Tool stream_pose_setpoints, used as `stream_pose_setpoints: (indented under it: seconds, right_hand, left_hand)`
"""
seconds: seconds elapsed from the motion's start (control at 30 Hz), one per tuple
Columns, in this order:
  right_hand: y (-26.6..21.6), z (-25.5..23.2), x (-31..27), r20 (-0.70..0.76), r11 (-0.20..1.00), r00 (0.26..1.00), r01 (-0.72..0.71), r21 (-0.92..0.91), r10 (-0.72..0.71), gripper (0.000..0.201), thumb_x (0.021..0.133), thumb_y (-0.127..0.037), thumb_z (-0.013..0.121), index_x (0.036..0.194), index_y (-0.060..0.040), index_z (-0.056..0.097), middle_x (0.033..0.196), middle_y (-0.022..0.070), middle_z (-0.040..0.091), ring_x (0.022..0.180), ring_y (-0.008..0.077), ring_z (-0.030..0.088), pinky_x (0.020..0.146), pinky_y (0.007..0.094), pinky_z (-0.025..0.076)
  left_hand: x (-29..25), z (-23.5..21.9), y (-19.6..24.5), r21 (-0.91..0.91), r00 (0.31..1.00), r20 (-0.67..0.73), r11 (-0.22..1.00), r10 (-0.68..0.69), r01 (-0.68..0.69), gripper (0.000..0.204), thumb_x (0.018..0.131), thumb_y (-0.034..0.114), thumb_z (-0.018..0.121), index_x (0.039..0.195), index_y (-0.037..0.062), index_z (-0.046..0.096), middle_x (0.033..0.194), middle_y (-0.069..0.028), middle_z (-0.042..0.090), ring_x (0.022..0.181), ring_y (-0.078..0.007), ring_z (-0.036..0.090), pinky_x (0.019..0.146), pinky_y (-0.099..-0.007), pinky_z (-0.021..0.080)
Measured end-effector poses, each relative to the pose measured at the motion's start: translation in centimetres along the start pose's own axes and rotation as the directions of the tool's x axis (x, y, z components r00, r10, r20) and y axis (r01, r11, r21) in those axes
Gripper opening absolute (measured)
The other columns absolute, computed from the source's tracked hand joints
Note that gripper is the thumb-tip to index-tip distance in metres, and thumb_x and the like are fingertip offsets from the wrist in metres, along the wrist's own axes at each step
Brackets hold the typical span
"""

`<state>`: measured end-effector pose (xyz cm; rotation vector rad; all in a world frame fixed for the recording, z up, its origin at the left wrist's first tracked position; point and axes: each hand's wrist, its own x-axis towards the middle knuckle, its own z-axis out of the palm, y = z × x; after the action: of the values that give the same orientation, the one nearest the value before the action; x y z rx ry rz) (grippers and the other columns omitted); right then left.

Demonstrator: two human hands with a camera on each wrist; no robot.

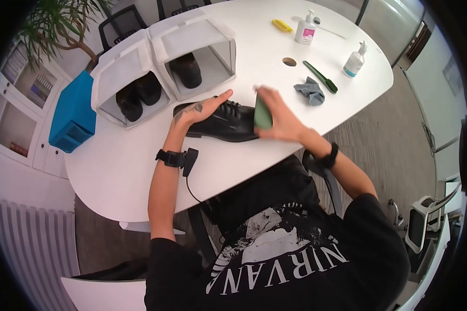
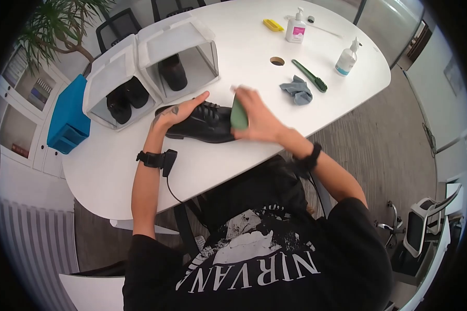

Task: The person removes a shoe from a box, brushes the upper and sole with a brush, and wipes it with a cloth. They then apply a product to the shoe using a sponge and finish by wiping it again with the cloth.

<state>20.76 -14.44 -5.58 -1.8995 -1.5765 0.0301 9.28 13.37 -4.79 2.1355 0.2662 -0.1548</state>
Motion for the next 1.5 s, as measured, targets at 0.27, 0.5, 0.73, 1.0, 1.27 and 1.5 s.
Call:
stream_pose_setpoints:
  seconds: [0.27,0.5,0.73,1.0,1.27,1.5]
  right_hand:
    - [0.0,-0.6,-0.3,-0.008,1.0,1.0,-0.013,0.002,0.013,0.108,0.069,-0.028,0.086,0.159,0.0045,0.036,0.155,0.0305,0.04,0.143,0.0483,0.04,0.124,0.0502,0.038]
    - [0.8,0.9,1.0,-0.024,1.0,1.0,0.009,0.025,-0.009,0.112,0.07,-0.031,0.088,0.159,0.008,0.033,0.152,0.0326,0.041,0.142,0.0494,0.04,0.124,0.0507,0.038]
    - [0.7,2.2,4.7,-0.128,0.988,0.984,-0.108,0.113,0.122,0.121,0.071,-0.03,0.087,0.164,0.0097,0.021,0.149,0.0328,0.041,0.14,0.0488,0.04,0.124,0.0483,0.038]
    - [0.9,1.1,4.5,-0.062,0.97,0.974,-0.208,0.126,0.217,0.125,0.072,-0.032,0.087,0.167,0.0071,0.016,0.153,0.033,0.038,0.143,0.0478,0.039,0.124,0.049,0.037]
    - [0.4,1.5,4.0,-0.063,0.973,0.981,-0.172,0.151,0.183,0.122,0.075,-0.032,0.087,0.167,0.0049,0.017,0.155,0.0335,0.036,0.147,0.0505,0.035,0.125,0.05,0.038]
    - [-1.7,1.9,0.8,0.041,0.995,0.995,0.091,0.049,-0.093,0.118,0.077,-0.032,0.086,0.166,0.0048,0.018,0.153,0.0319,0.034,0.146,0.0499,0.037,0.122,0.0485,0.041]
  left_hand:
    - [-0.5,0.4,0.0,-0.032,0.999,-0.035,0.999,0.021,-0.022,0.081,0.11,0.064,0.049,0.152,-0.0058,0.056,0.156,-0.0134,0.059,0.141,-0.0206,0.054,0.122,-0.0303,0.036]
    - [0.7,0.3,-1.1,-0.035,0.999,-0.039,0.999,0.01,-0.011,0.08,0.11,0.063,0.051,0.15,-0.0058,0.057,0.154,-0.0134,0.06,0.139,-0.0194,0.055,0.12,-0.0304,0.038]
    - [0.3,0.0,0.4,-0.037,0.993,-0.071,0.995,0.091,-0.093,0.076,0.11,0.064,0.05,0.142,-0.0045,0.062,0.147,-0.0143,0.065,0.131,-0.0236,0.06,0.118,-0.0335,0.041]
    - [-0.8,0.4,1.2,-0.04,0.974,-0.175,0.987,0.147,-0.157,0.064,0.111,0.057,0.052,0.138,-0.0001,0.064,0.141,-0.0147,0.069,0.126,-0.0261,0.063,0.112,-0.0353,0.046]
    - [-0.4,-0.2,0.9,-0.077,0.999,-0.009,0.996,0.045,-0.045,0.076,0.113,0.058,0.045,0.16,-0.0015,0.047,0.166,-0.0132,0.049,0.151,-0.0228,0.046,0.127,-0.0311,0.03]
    - [-0.1,-0.4,1.0,-0.028,1.0,-0.012,1.0,0.008,-0.008,0.077,0.113,0.058,0.045,0.16,-0.0021,0.046,0.165,-0.0117,0.05,0.15,-0.021,0.047,0.126,-0.0309,0.033]
